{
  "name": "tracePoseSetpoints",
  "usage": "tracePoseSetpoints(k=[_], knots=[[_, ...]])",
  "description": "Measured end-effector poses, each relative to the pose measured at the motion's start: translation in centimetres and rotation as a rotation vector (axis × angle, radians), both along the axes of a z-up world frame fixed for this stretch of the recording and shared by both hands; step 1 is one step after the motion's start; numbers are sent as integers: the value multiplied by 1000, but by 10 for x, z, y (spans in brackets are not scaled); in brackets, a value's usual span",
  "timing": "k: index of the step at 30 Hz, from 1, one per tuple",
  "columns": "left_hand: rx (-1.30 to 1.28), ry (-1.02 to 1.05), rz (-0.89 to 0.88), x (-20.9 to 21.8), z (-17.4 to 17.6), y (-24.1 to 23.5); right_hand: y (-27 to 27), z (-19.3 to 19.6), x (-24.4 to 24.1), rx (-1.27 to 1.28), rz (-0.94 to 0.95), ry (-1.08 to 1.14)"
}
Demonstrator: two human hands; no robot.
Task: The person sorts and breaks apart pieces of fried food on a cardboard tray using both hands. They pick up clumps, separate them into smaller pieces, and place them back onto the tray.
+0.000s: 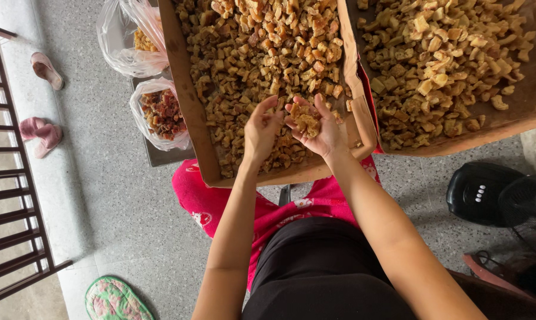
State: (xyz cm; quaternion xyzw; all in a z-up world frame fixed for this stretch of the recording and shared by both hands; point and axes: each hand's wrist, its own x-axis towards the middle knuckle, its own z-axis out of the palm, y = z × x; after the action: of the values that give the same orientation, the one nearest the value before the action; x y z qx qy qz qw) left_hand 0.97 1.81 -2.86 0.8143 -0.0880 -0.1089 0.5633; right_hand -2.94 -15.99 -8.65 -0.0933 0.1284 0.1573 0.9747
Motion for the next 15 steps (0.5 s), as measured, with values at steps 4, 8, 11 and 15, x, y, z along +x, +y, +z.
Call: tracePoseSetpoints(k=[4, 8, 11, 15], knots=[[336, -118, 164, -7, -47, 29, -2, 3, 1, 55, -65, -75], [555, -237, 122, -18, -91, 45, -27, 35, 8, -78, -150, -179], [528, -189, 73, -16, -96, 44, -93, 66, 15, -313, -307, -216], [637, -238, -66, -22, -75, 38, -205, 84, 37, -925, -746, -130]])
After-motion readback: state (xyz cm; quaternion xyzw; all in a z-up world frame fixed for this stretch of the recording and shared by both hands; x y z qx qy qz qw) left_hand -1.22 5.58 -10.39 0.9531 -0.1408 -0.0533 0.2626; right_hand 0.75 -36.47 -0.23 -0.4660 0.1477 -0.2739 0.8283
